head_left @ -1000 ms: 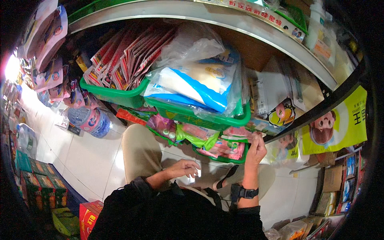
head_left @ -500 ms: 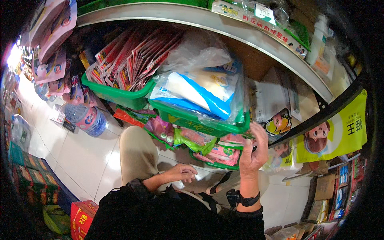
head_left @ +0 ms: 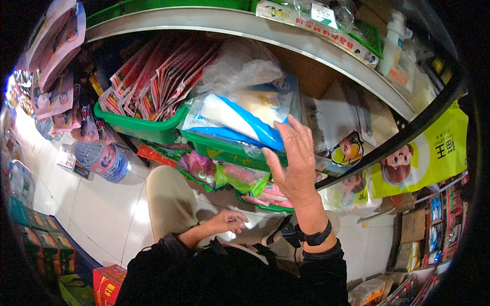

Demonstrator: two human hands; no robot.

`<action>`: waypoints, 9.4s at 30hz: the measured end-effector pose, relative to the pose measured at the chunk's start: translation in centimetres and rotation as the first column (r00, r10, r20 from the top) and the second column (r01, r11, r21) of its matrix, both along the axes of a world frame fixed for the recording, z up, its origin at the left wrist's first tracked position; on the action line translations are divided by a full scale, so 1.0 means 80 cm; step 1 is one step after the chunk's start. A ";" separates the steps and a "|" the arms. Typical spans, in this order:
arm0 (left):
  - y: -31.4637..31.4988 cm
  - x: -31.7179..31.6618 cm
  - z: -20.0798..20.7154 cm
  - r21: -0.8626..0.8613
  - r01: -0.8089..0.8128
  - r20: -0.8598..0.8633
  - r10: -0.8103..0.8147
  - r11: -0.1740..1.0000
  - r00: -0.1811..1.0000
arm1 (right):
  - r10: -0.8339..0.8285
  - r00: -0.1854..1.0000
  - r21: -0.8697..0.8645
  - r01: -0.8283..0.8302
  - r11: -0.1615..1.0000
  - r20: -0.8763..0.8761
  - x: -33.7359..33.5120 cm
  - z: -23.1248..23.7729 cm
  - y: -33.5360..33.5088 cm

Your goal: The person sits on the floor and organizes various packaged goods on a low shelf. They pick up items such as plastic bags, gloves, and a green container, inspect them, and place them into green plastic bins or back onto the shelf.

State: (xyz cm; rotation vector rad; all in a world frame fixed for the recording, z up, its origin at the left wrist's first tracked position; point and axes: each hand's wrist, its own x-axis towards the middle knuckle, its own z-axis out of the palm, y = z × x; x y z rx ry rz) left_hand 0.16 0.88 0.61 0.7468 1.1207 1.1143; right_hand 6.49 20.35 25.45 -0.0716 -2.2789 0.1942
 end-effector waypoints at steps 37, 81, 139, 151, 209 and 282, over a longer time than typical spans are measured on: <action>-0.007 0.003 0.033 0.102 -0.017 -0.029 0.020 0.995 0.999 | 0.308 0.915 0.297 -0.379 0.876 0.259 -0.147 0.046 -0.076; -0.054 -0.029 0.183 0.164 -0.675 0.476 0.542 0.719 0.692 | 0.194 0.981 -0.994 0.009 0.109 0.030 0.169 -0.173 -0.010; 0.059 -0.136 -0.113 0.734 -0.288 -0.368 0.716 0.615 0.593 | 0.013 0.997 -0.849 0.073 -0.523 0.078 0.083 -0.218 0.067; 0.137 -0.174 -0.001 0.301 -0.786 -0.615 0.740 0.540 0.272 | -0.081 0.989 -0.922 0.081 -0.378 0.120 0.096 -0.268 0.086; 0.031 -0.173 -0.111 -0.302 -0.884 0.035 0.930 0.358 0.365 | -0.214 0.810 -0.049 0.286 0.957 0.546 0.025 -0.299 0.112; -0.144 -0.001 0.019 -0.152 -0.721 0.697 0.590 0.676 0.407 | 0.546 0.835 -0.910 0.273 -0.313 0.063 0.048 -0.236 -0.087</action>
